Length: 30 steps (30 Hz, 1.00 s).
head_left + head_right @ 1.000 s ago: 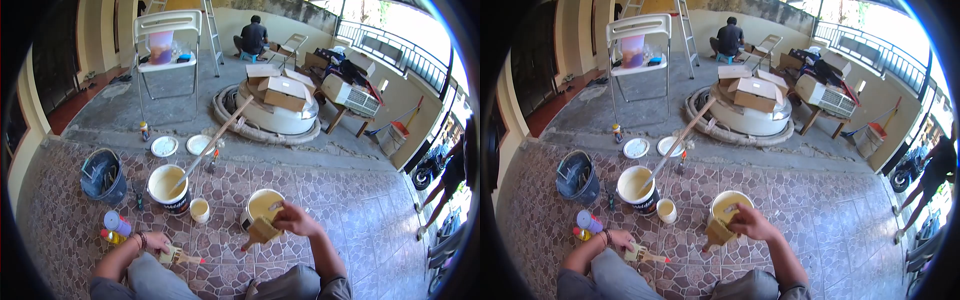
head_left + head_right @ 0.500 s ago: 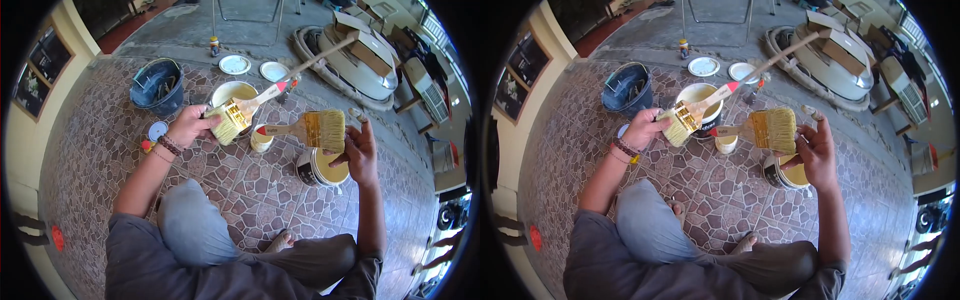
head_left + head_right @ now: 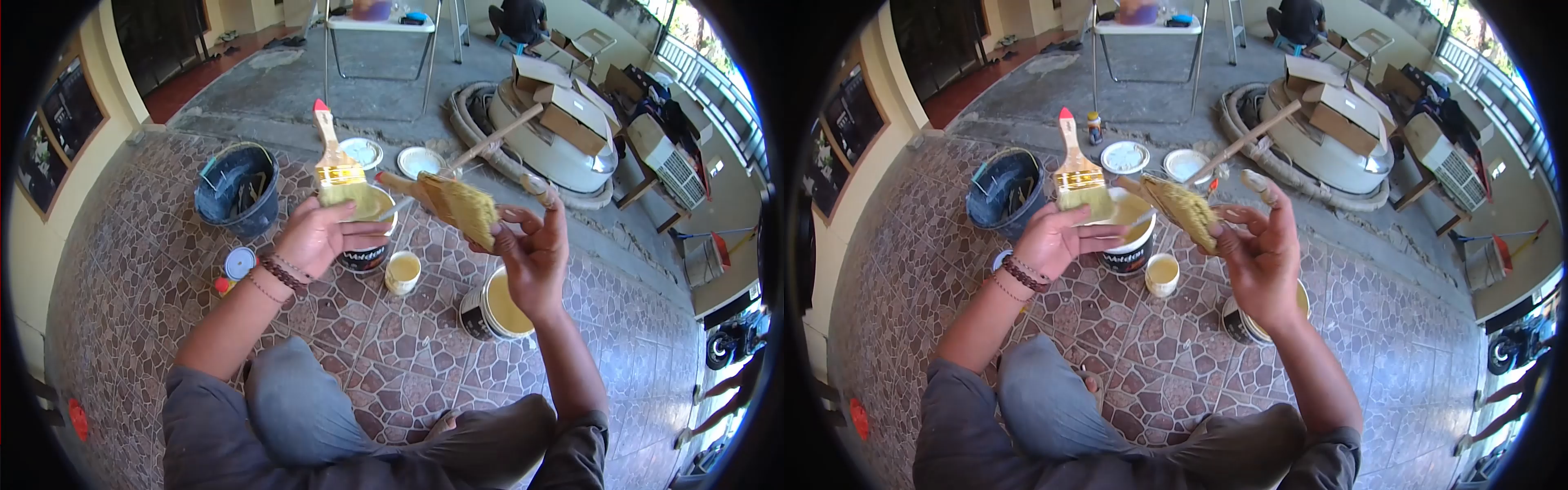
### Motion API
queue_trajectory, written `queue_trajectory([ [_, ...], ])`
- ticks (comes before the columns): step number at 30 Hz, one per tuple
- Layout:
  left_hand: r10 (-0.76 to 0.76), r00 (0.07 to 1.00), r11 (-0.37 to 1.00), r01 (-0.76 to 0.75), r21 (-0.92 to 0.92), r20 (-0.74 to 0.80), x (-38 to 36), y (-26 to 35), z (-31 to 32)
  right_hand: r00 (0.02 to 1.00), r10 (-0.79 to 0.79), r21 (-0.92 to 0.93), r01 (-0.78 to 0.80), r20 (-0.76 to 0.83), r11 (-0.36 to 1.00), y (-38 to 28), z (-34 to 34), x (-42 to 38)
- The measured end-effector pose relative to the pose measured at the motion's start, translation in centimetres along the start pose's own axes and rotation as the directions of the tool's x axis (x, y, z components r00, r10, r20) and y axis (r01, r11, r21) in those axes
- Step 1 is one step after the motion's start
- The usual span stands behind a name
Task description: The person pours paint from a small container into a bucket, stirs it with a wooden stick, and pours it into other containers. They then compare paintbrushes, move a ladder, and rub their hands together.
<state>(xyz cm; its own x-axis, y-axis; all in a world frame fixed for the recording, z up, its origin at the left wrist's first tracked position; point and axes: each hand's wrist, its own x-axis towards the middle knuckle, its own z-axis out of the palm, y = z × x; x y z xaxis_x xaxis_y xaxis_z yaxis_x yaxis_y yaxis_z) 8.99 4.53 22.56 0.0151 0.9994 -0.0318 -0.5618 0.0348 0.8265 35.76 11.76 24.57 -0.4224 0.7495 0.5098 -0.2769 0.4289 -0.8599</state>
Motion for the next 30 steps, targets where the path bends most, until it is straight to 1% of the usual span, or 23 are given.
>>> queue_trajectory([
  [1, 0.010, 1.000, 1.000, -0.010, -0.005, 0.006, 0.5, 0.1, 0.6, 0.998, -0.064, -0.052, 0.064, 0.009, 0.997, 0.2, 0.7, 0.6],
  [2, 0.049, 0.999, 0.999, -0.049, -0.012, 0.014, 0.8, 0.0, 1.2, 0.988, -0.150, -0.145, 0.155, 0.044, 0.977, 0.5, 1.4, 1.2],
  [3, 0.045, 0.999, 0.997, -0.043, -0.065, 0.026, 0.9, 0.3, 2.4, 0.978, -0.205, -0.268, 0.206, 0.031, 0.941, 0.9, 2.1, 1.4],
  [5, 0.140, 0.990, 0.981, -0.139, -0.138, -0.004, 0.9, 0.7, 4.5, 0.941, -0.322, -0.507, 0.331, 0.108, 0.796, 1.2, 3.4, 1.7],
  [6, 0.142, 0.990, 0.981, -0.142, -0.132, -0.008, 1.0, 0.9, 4.8, 0.918, -0.387, -0.487, 0.379, 0.088, 0.787, 2.2, 3.9, 1.8],
  [7, 0.193, 0.980, 0.970, -0.197, -0.141, -0.040, 1.2, 1.0, 5.1, 0.917, -0.390, -0.482, 0.381, 0.088, 0.789, 2.8, 4.2, 1.9],
  [8, 0.244, 0.967, 0.956, -0.252, -0.150, -0.070, 1.4, 1.1, 5.3, 0.916, -0.397, -0.424, 0.383, 0.060, 0.820, 3.1, 4.5, 2.0],
  [9, 0.246, 0.967, 0.956, -0.254, -0.147, -0.070, 1.5, 1.2, 5.7, 0.915, -0.401, -0.366, 0.385, 0.033, 0.848, 3.6, 4.6, 2.1],
  [11, 0.326, 0.943, 0.942, -0.330, -0.066, -0.066, 1.7, 1.6, 6.4, 0.915, -0.404, -0.326, 0.381, -0.003, 0.865, 4.5, 4.6, 2.4],
  [12, 0.361, 0.930, 0.931, -0.363, -0.025, -0.066, 1.7, 1.7, 6.5, 0.924, -0.380, -0.251, 0.361, -0.033, 0.898, 4.7, 4.6, 2.4],
  [13, 0.354, 0.933, 0.934, -0.357, -0.024, -0.070, 1.7, 1.5, 6.5, 0.935, -0.348, -0.175, 0.334, -0.061, 0.926, 4.8, 4.6, 2.2],
  [14, 0.385, 0.920, 0.922, -0.386, -0.008, -0.072, 1.9, 1.4, 6.4, 0.935, -0.349, -0.176, 0.334, -0.063, 0.926, 4.7, 4.4, 2.1],
  [16, 0.439, 0.894, 0.898, -0.440, 0.010, -0.087, 2.2, 1.3, 6.6, 0.924, -0.382, -0.269, 0.375, 0.026, 0.887, 4.3, 3.9, 2.2],
  [17, 0.436, 0.896, 0.899, -0.437, 0.010, -0.087, 2.2, 1.3, 6.7, 0.925, -0.379, -0.270, 0.372, 0.024, 0.888, 3.9, 3.6, 2.3],
  [19, 0.437, 0.896, 0.899, -0.436, 0.030, -0.078, 2.1, 1.0, 6.8, 0.881, -0.417, -0.418, 0.474, 0.224, 0.775, 3.1, 2.9, 2.3],
  [20, 0.432, 0.898, 0.902, -0.431, 0.028, -0.080, 2.1, 1.0, 6.9, 0.919, -0.301, -0.323, 0.375, 0.256, 0.869, 3.2, 2.8, 2.2],
  [21, 0.417, 0.906, 0.908, -0.418, -0.005, -0.074, 2.0, 1.0, 6.9, 0.923, -0.291, -0.324, 0.364, 0.253, 0.873, 3.4, 2.6, 2.1],
  [23, 0.396, 0.916, 0.916, -0.399, -0.042, -0.069, 2.0, 0.6, 6.6, 0.901, -0.261, -0.233, 0.351, 0.346, 0.907, 3.9, 2.3, 2.7],
  [24, 0.397, 0.915, 0.915, -0.400, -0.042, -0.066, 2.1, 0.5, 6.4, 0.912, -0.208, -0.210, 0.294, 0.355, 0.932, 4.3, 2.1, 2.8],
  [25, 0.398, 0.915, 0.915, -0.401, -0.040, -0.064, 2.1, 0.3, 6.2, 0.912, -0.204, -0.210, 0.291, 0.356, 0.934, 4.4, 1.9, 2.9],
  [27, 0.398, 0.915, 0.915, -0.401, -0.041, -0.067, 2.1, 0.0, 5.7, 0.895, -0.162, -0.337, 0.317, 0.416, 0.887, 4.6, 1.6, 3.0],
  [28, 0.382, 0.922, 0.922, -0.385, -0.044, -0.063, 1.9, -0.1, 5.6, 0.894, -0.164, -0.331, 0.318, 0.418, 0.888, 4.9, 1.6, 2.9],
  [30, 0.354, 0.934, 0.932, -0.357, -0.063, -0.055, 1.7, -0.2, 5.2, 0.907, -0.133, -0.280, 0.258, 0.400, 0.925, 5.3, 1.6, 2.3],
])
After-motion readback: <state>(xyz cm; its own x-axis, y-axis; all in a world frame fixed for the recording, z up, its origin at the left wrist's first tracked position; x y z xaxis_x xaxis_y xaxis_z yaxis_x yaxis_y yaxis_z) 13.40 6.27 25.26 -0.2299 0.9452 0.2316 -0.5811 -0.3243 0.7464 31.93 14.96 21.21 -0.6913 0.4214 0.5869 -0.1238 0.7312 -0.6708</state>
